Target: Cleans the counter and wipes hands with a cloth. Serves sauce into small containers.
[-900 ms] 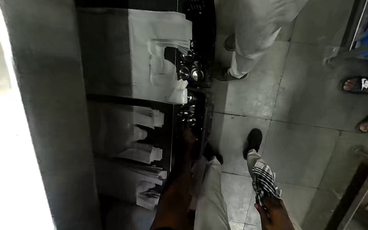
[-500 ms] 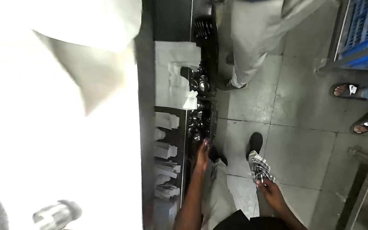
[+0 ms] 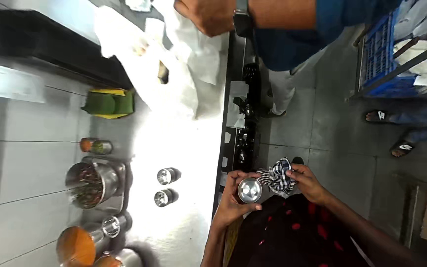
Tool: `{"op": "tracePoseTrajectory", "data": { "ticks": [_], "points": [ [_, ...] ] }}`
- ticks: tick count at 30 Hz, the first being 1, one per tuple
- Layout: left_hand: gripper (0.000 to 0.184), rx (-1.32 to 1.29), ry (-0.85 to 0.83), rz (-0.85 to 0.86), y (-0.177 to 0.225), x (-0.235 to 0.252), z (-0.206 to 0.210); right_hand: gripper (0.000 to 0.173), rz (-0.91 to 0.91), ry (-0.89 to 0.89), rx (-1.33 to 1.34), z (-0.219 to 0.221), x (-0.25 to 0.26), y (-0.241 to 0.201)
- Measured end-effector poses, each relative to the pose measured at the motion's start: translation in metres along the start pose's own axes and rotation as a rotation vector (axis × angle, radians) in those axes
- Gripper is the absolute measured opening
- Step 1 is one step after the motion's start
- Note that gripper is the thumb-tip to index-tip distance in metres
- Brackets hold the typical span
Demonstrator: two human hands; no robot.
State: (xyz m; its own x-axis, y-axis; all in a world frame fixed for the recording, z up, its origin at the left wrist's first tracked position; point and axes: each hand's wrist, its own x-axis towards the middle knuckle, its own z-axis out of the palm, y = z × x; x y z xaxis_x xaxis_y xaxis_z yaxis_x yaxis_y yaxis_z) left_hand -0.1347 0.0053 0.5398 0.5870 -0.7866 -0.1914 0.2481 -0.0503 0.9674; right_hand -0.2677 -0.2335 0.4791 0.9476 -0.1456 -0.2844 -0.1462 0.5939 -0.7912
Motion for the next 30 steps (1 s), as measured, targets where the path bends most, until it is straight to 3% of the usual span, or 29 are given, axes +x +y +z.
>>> {"op": "tracePoseTrajectory", "data": {
  "ticks": [5, 9, 13, 15, 18, 21, 24, 25, 27, 29, 30],
  "points": [
    [0.081, 0.266, 0.029, 0.107, 0.051, -0.010, 0.004, 0.030, -0.328, -0.211, -0.310, 0.051, 0.003, -0.071],
    [0.080, 0.256, 0.039, 0.172, 0.060, -0.012, 0.016, 0.034, -0.584, -0.312, -0.712, 0.087, -0.008, -0.085],
    [0.073, 0.226, 0.224, 0.224, 0.069, 0.005, 0.042, 0.053, -0.716, -0.159, -1.208, 0.108, -0.009, -0.072],
    [0.072, 0.237, 0.324, 0.239, 0.073, 0.014, 0.048, 0.060, -0.694, -0.070, -1.136, 0.117, -0.008, -0.069],
    [0.070, 0.241, 0.367, 0.271, 0.070, 0.029, 0.045, 0.068, -0.559, -0.160, -0.707, 0.125, -0.003, -0.068],
    [0.070, 0.195, 0.371, 0.288, 0.075, 0.033, 0.048, 0.057, -0.484, -0.146, -0.362, 0.132, 0.002, -0.073],
    [0.063, 0.159, 0.417, 0.335, 0.090, 0.035, 0.047, 0.037, -0.470, -0.136, -0.256, 0.150, 0.001, -0.078],
    [0.059, 0.153, 0.428, 0.325, 0.096, 0.036, 0.045, 0.031, -0.481, -0.114, -0.289, 0.157, 0.000, -0.076],
    [0.058, 0.176, 0.456, 0.301, 0.107, 0.035, 0.040, 0.038, -0.525, -0.121, -0.432, 0.160, -0.001, -0.066],
    [0.057, 0.199, 0.479, 0.281, 0.114, 0.033, 0.036, 0.049, -0.722, -0.152, -0.836, 0.145, 0.012, -0.067],
    [0.056, 0.207, 0.499, 0.268, 0.116, 0.030, 0.034, 0.046, -0.887, -0.173, -1.108, 0.137, 0.026, -0.071]
  ]
}}
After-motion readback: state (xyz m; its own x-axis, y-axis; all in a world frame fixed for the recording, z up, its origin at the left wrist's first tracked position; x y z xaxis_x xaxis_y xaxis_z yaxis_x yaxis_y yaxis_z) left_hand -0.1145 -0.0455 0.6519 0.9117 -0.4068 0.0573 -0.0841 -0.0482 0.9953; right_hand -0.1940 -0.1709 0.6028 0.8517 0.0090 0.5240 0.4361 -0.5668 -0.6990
